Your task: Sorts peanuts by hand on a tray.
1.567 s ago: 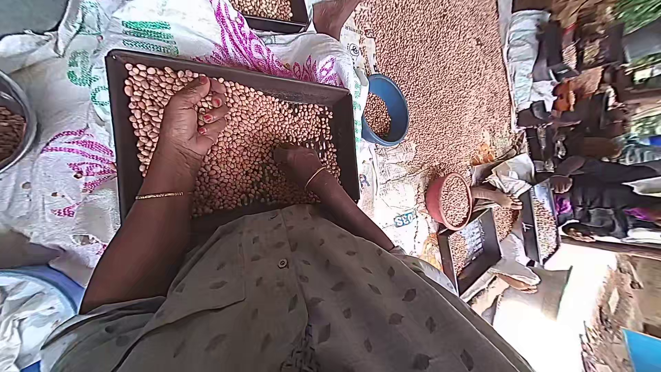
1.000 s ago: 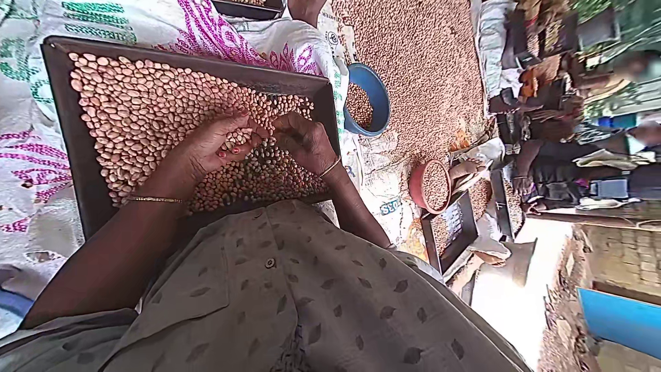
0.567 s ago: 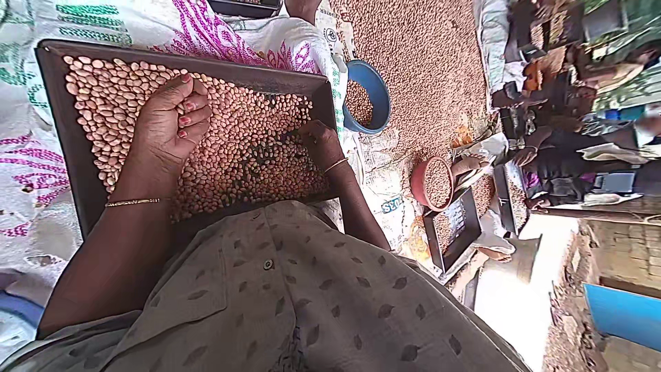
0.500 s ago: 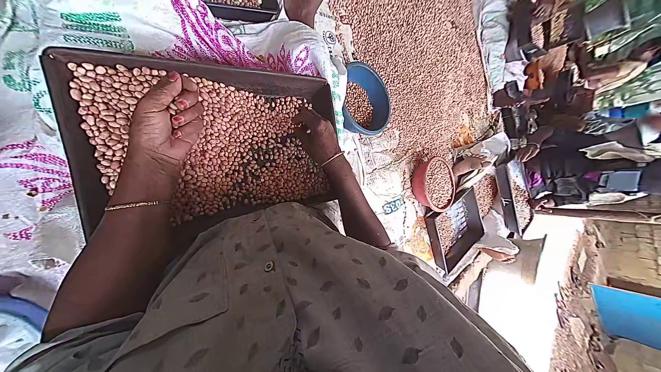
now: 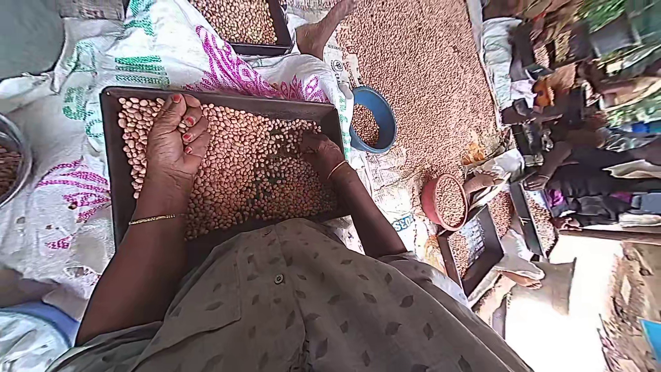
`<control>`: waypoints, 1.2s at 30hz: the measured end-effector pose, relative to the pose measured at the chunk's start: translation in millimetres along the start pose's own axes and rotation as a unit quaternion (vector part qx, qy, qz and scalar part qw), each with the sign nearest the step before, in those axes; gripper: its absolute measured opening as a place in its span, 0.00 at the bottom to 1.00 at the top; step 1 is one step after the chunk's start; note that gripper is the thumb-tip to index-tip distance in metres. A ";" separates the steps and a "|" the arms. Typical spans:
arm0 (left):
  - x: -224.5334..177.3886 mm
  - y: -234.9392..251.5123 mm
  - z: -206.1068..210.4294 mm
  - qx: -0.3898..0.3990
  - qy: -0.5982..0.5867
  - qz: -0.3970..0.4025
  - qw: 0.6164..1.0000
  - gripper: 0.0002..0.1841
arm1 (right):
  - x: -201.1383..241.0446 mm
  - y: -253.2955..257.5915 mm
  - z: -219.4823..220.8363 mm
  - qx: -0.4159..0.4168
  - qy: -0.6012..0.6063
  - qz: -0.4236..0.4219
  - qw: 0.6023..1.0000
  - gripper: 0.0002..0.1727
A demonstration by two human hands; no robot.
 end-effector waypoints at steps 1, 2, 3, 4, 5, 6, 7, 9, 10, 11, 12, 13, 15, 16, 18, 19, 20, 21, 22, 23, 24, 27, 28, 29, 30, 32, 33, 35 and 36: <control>0.6 0.0 1.4 0.002 -0.005 0.001 1.000 0.19 | -2.9 -12.4 -1.3 0.021 0.034 -0.002 0.999 0.14; 1.1 -0.2 1.9 0.002 -0.007 0.002 1.000 0.19 | -3.1 -23.9 -2.7 0.055 0.078 -0.008 0.995 0.15; 1.1 -0.2 2.1 0.001 -0.008 0.004 1.000 0.19 | 0.4 -33.1 -5.4 0.088 0.117 -0.020 0.989 0.15; 1.0 -0.3 2.4 -0.002 -0.011 0.006 1.000 0.19 | 5.0 -39.4 -8.6 0.112 0.155 -0.031 0.981 0.15; 1.1 -0.1 2.2 -0.002 -0.013 0.007 1.000 0.19 | 9.2 -41.7 -11.3 0.117 0.193 -0.043 0.973 0.13; 1.4 0.1 1.9 -0.002 -0.013 0.005 1.000 0.20 | 12.4 -39.2 -14.1 0.094 0.224 -0.060 0.968 0.11; 1.7 0.4 1.5 -0.002 -0.010 0.003 1.000 0.20 | 14.0 -31.0 -16.4 0.053 0.231 -0.081 0.968 0.10; 2.4 0.8 -0.4 -0.003 -0.005 0.001 1.000 0.20 | 20.2 -5.4 -18.8 -0.050 0.190 -0.105 0.975 0.10; 2.6 1.1 -1.5 -0.003 -0.004 0.002 1.000 0.20 | 27.2 8.2 -19.3 -0.078 0.162 -0.105 0.978 0.11; 2.3 1.0 -2.0 -0.006 -0.001 0.004 1.000 0.20 | 37.5 20.8 -18.9 -0.086 0.138 -0.108 0.981 0.11; 1.8 1.0 -2.3 -0.012 0.004 0.005 1.000 0.20 | 50.2 31.4 -16.6 -0.082 0.122 -0.116 0.982 0.12; 1.6 1.1 -2.3 -0.019 0.010 0.005 1.000 0.20 | 64.1 39.1 -13.2 -0.061 0.104 -0.118 0.986 0.13; 2.3 1.2 -2.5 -0.027 0.015 -0.001 1.000 0.20 | 86.5 48.6 0.7 -0.016 0.051 -0.112 0.992 0.14; 2.8 1.2 -2.5 -0.027 0.015 -0.004 0.999 0.20 | 93.0 51.8 10.3 -0.002 0.022 -0.097 0.995 0.15; 2.5 1.7 -2.2 -0.021 0.017 -0.006 1.000 0.20 | 98.2 53.5 24.6 -0.027 0.006 -0.084 0.996 0.15; 1.9 1.5 -1.9 -0.018 0.015 -0.006 1.000 0.20 | 96.7 52.9 29.0 -0.053 0.013 -0.093 0.994 0.14; 1.7 1.0 -1.2 -0.016 0.015 -0.006 1.000 0.20 | 93.1 51.6 31.3 -0.075 0.028 -0.105 0.991 0.13; 2.1 0.8 -0.3 -0.011 0.013 -0.007 1.000 0.20 | 87.7 50.4 31.2 -0.088 0.048 -0.109 0.989 0.11; 3.0 0.8 0.3 -0.004 0.015 -0.012 1.000 0.20 | 80.9 49.7 29.7 -0.105 0.071 -0.105 0.986 0.11; 3.8 0.7 0.9 0.005 0.022 -0.021 1.000 0.20 | 73.2 49.6 26.8 -0.137 0.093 -0.096 0.982 0.10; 4.7 0.3 1.2 0.010 0.034 -0.038 0.999 0.22 | 66.9 49.0 21.0 -0.178 0.121 -0.083 0.973 0.10; 10.1 -3.7 5.7 0.026 0.137 -0.126 0.982 0.30 | 70.8 41.9 -4.3 -0.265 0.270 -0.085 0.922 0.09; 12.6 -4.8 7.9 0.042 0.173 -0.153 0.972 0.32 | 81.1 38.2 -13.9 -0.255 0.322 -0.115 0.904 0.10; 16.9 -5.6 8.5 0.061 0.190 -0.175 0.964 0.34 | 93.5 34.2 -22.0 -0.235 0.355 -0.150 0.892 0.11; 21.1 -6.3 9.1 0.071 0.190 -0.194 0.960 0.34 | 103.8 32.9 -27.6 -0.224 0.364 -0.174 0.887 0.13; 24.9 -6.8 10.2 0.072 0.142 -0.207 0.965 0.32 | 108.9 43.3 -28.3 -0.236 0.331 -0.175 0.897 0.13; 23.7 -6.9 9.5 0.059 0.108 -0.196 0.973 0.29 | 104.8 53.3 -23.1 -0.246 0.301 -0.161 0.907 0.12; 14.4 -4.9 5.3 0.004 0.053 -0.151 0.987 0.24 | 95.0 74.0 -4.9 -0.236 0.229 -0.139 0.934 0.11; 8.5 -3.8 3.4 -0.024 0.037 -0.124 0.991 0.22 | 93.3 80.3 6.0 -0.220 0.189 -0.124 0.949 0.12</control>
Point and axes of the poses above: each hand's wrist, its own y-axis towards the middle knuckle, its own z-axis out of the palm, x = y × z, the point moved 3 cm from there along y, towards the middle knuckle, and after that the axes turned 4 degrees about -y, right-handed, at the moved point
